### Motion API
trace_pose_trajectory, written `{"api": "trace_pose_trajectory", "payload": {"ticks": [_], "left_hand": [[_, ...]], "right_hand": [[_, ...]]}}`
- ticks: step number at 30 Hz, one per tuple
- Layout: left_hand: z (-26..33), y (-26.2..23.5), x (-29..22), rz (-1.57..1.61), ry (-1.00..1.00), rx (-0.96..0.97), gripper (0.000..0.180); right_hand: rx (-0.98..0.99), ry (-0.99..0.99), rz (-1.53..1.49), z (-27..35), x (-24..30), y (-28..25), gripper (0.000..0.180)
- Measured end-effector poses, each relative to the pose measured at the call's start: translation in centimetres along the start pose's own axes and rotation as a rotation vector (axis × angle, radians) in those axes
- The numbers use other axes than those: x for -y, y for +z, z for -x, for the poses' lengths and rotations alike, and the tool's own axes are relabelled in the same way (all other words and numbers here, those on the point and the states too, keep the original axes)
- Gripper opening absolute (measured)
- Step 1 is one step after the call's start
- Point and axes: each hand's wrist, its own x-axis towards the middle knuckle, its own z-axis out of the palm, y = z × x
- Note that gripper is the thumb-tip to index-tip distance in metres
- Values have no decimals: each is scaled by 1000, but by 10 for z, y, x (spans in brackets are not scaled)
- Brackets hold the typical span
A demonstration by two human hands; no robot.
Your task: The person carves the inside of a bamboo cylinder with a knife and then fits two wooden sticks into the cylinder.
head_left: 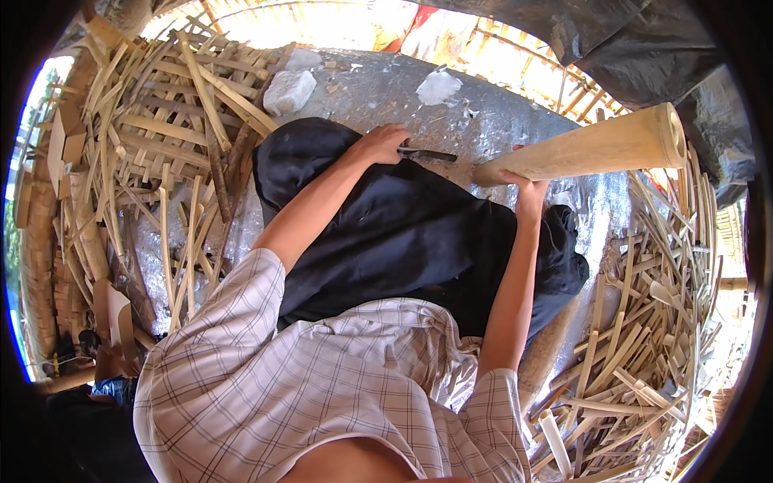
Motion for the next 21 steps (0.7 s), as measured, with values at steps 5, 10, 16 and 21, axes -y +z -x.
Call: {"api": "trace_pose_trajectory", "payload": {"ticks": [5,10,16,21], "left_hand": [[0,0,-16,4,81,5,40],[2,2,-19,-42,97,31,51],[2,9,-14,-32,99,48,58],[3,6,-17,-57,75,86,59]], "right_hand": [[-8,19,17,1,1,-3,68],[-18,21,3,3,1,-2,66],[-10,25,-16,2,-1,-3,62],[-11,28,-17,2,-1,-2,63]]}}
